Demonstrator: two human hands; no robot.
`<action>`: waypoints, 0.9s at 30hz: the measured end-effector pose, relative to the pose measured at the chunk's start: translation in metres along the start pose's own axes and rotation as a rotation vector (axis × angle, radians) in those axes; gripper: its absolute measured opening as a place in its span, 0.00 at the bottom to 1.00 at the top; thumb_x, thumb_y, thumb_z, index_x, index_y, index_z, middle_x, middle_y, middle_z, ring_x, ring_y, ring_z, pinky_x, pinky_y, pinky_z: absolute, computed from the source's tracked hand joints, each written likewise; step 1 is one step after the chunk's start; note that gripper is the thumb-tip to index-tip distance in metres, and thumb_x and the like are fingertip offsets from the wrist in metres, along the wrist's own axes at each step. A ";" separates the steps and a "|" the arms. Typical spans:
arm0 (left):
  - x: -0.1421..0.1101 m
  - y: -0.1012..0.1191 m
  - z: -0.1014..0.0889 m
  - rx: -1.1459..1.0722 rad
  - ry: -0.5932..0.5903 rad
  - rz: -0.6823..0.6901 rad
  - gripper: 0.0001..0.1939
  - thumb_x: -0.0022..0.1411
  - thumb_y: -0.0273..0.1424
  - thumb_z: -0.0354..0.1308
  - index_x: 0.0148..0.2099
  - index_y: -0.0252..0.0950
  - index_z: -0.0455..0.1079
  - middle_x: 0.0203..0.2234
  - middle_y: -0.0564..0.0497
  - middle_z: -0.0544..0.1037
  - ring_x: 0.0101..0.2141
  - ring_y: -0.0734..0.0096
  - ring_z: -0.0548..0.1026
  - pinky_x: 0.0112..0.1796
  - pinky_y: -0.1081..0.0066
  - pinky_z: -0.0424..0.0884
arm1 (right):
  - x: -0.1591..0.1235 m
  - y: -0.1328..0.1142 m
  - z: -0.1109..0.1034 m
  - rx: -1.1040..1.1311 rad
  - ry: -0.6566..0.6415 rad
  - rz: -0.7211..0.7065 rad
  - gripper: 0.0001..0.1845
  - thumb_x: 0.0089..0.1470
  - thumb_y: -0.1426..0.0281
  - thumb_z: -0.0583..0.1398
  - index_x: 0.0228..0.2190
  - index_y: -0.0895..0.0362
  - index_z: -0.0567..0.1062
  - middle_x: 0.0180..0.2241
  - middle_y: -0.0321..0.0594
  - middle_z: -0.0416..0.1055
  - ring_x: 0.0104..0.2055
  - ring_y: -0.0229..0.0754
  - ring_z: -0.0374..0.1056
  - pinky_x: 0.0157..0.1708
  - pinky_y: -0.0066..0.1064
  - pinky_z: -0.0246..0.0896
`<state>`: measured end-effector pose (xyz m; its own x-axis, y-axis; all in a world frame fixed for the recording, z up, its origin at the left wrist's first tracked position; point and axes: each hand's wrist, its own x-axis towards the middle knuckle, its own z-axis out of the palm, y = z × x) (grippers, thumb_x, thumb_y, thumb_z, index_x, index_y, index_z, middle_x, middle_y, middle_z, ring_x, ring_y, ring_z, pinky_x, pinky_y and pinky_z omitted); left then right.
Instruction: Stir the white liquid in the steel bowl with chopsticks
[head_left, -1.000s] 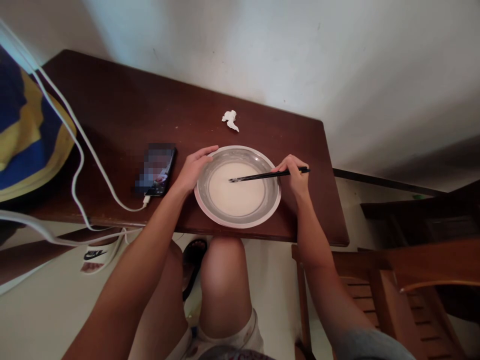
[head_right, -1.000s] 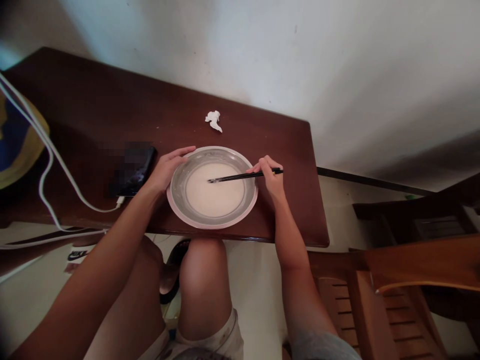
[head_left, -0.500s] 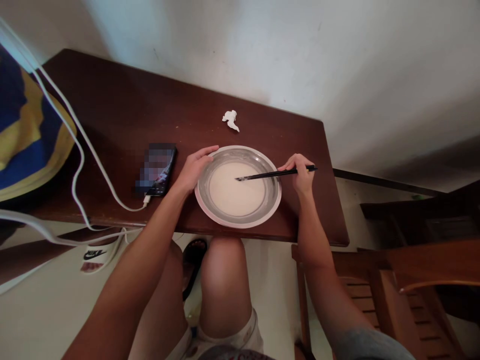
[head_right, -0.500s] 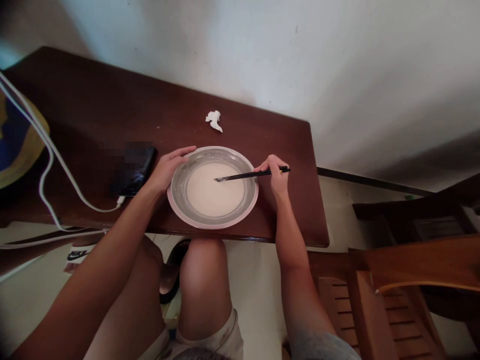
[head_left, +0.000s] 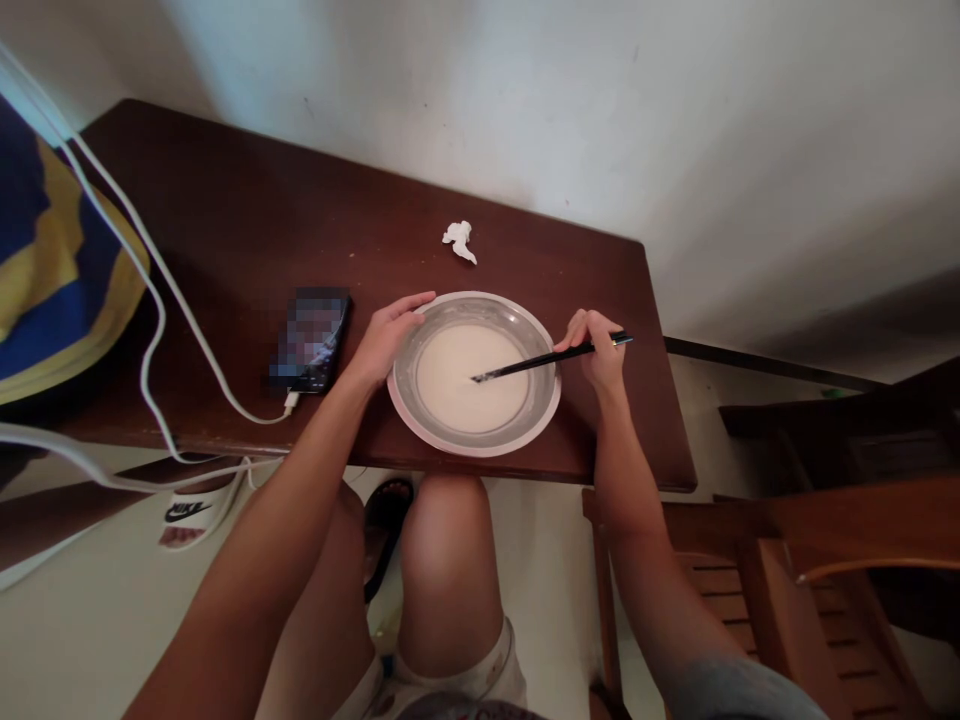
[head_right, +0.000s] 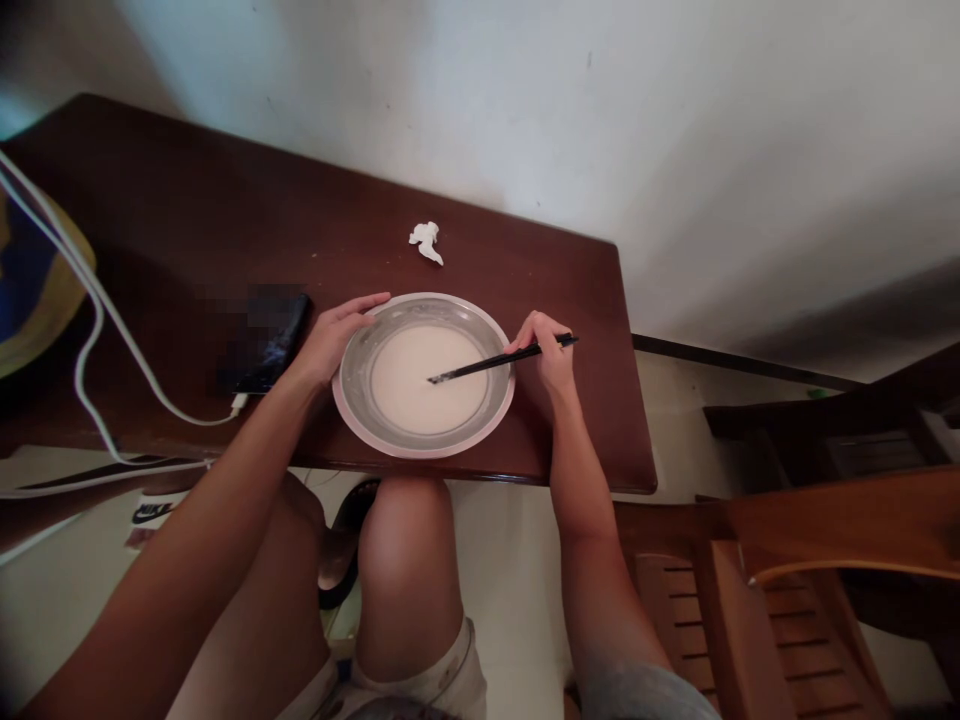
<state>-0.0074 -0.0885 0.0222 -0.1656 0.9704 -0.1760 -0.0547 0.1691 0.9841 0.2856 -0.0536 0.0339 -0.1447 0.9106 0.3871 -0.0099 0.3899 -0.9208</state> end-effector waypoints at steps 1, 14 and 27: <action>0.000 0.000 0.000 0.004 0.002 -0.001 0.29 0.52 0.32 0.58 0.57 0.33 0.75 0.48 0.44 0.80 0.46 0.57 0.77 0.53 0.57 0.69 | -0.001 0.001 0.001 0.004 -0.027 0.013 0.28 0.59 0.50 0.57 0.14 0.51 0.70 0.17 0.35 0.72 0.22 0.39 0.68 0.29 0.35 0.65; 0.000 0.000 0.000 -0.009 0.001 -0.002 0.30 0.51 0.32 0.58 0.57 0.33 0.75 0.47 0.44 0.81 0.44 0.57 0.77 0.53 0.56 0.70 | 0.000 0.001 0.003 0.041 0.039 -0.014 0.28 0.59 0.51 0.58 0.13 0.52 0.70 0.15 0.36 0.72 0.20 0.38 0.67 0.26 0.35 0.63; -0.001 0.002 0.001 -0.002 0.008 -0.003 0.28 0.52 0.31 0.58 0.57 0.34 0.75 0.46 0.44 0.81 0.45 0.56 0.77 0.53 0.54 0.70 | 0.001 0.000 0.000 0.002 0.075 -0.008 0.29 0.59 0.50 0.57 0.13 0.51 0.69 0.15 0.35 0.72 0.19 0.38 0.67 0.27 0.35 0.62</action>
<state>-0.0060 -0.0891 0.0241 -0.1732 0.9686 -0.1786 -0.0570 0.1712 0.9836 0.2857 -0.0528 0.0343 -0.0702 0.9153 0.3966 -0.0130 0.3967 -0.9179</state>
